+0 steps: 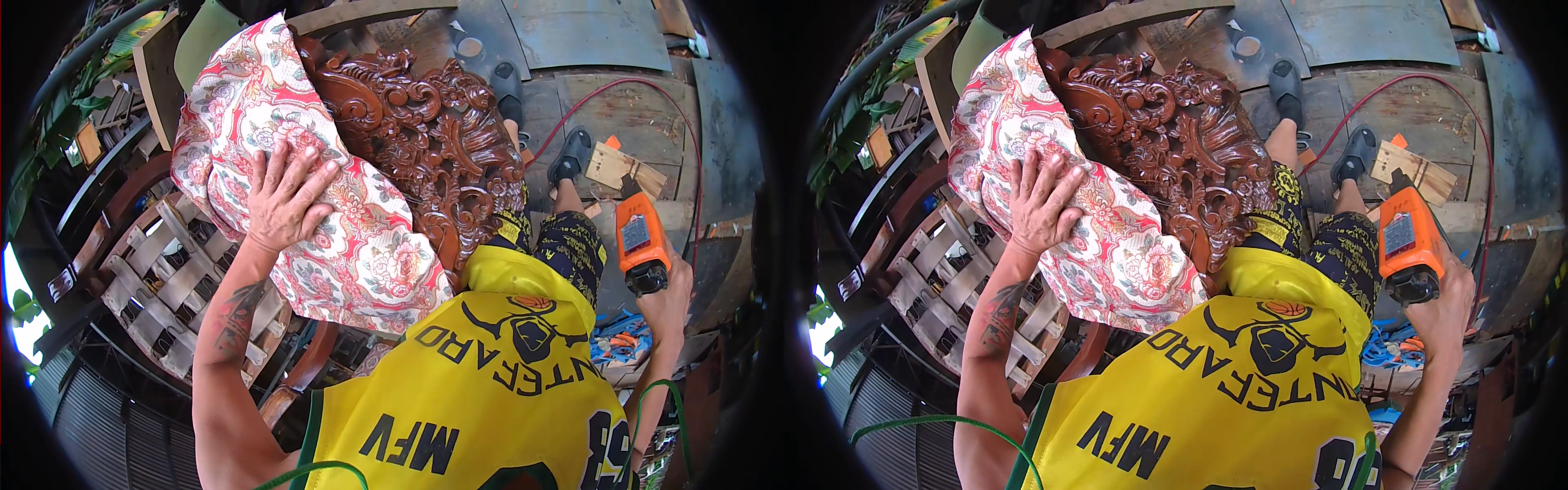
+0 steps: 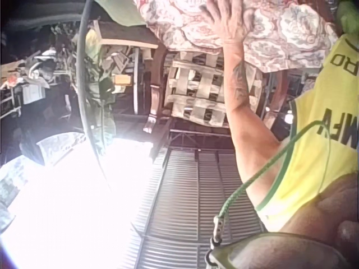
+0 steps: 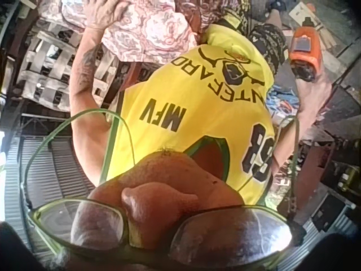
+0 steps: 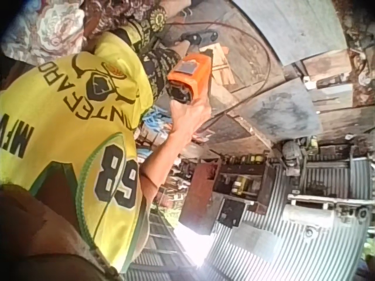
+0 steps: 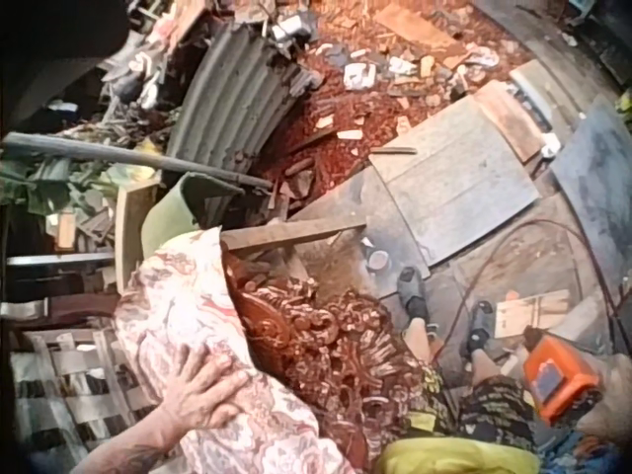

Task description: Attaching floral fabric to a carved wooden chair frame using a pneumatic staple gun.

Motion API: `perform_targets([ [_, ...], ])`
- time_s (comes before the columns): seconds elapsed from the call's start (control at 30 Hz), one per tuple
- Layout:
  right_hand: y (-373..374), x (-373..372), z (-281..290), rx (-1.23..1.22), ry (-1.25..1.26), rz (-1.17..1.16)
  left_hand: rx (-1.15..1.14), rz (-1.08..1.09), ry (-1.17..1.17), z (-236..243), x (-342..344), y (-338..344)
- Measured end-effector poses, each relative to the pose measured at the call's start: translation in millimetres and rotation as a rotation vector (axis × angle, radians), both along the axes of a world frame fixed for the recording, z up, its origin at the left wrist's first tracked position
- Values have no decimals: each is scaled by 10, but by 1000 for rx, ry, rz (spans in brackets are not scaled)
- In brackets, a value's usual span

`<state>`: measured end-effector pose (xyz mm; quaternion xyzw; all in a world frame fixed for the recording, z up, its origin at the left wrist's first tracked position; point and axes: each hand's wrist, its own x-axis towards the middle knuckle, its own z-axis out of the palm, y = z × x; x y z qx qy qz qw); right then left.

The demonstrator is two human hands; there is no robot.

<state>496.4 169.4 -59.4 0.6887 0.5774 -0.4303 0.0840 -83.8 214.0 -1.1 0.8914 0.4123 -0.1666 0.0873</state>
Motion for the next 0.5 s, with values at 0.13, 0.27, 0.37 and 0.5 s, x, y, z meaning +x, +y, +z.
perform_targets([
  [0.13, 176, -109, 195, -42, 55, 53, -40, 24, 46, -31, 24, 71],
  [0.27, 568, -380, 480, 177, 54, 370, -33, 102, 47, -53, 132, 99],
  [0.37, 947, -780, 661, 176, 215, 470, -3, 173, 4, -93, 164, 81],
  [0.5, 1414, -1471, 889, 204, 457, 661, 37, 223, -107, -133, 143, 46],
])
